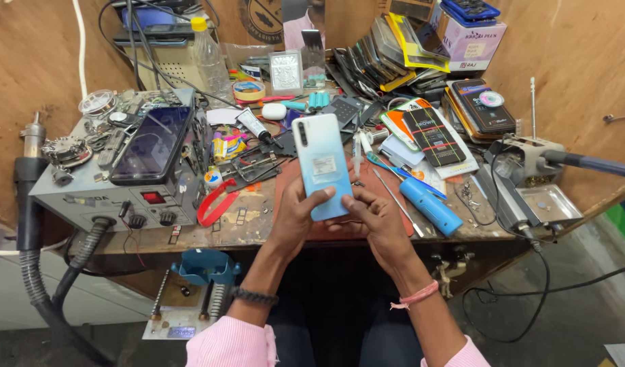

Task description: The person applies adhesive to a smartphone frame, inserts a battery, and secures the back cover using rubber bands. They then handle a second phone, remove its back cover, and use a heat gun on it.

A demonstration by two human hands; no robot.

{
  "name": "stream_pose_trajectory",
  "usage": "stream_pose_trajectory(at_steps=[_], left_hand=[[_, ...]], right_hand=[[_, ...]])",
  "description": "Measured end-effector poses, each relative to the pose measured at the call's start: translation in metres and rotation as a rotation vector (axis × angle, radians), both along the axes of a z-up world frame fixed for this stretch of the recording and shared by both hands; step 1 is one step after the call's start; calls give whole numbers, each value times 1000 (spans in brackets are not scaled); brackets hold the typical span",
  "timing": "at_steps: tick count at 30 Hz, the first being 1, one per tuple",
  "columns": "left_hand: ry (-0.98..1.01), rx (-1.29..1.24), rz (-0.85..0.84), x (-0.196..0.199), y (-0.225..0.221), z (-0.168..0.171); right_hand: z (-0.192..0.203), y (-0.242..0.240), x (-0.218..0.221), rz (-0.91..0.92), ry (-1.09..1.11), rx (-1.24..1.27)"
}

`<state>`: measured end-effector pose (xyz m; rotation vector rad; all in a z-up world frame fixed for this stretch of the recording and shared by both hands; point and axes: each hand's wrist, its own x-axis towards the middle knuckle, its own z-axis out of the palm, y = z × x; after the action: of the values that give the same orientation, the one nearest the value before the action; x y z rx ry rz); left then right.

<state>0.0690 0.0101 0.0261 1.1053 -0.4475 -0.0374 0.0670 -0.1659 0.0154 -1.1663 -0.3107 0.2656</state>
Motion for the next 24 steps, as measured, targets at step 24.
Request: stream_pose_trajectory(at_steps=[24], left_hand=[[154, -230, 263, 10, 2, 3]], right_hand=[[1, -21, 27, -143, 49, -238]])
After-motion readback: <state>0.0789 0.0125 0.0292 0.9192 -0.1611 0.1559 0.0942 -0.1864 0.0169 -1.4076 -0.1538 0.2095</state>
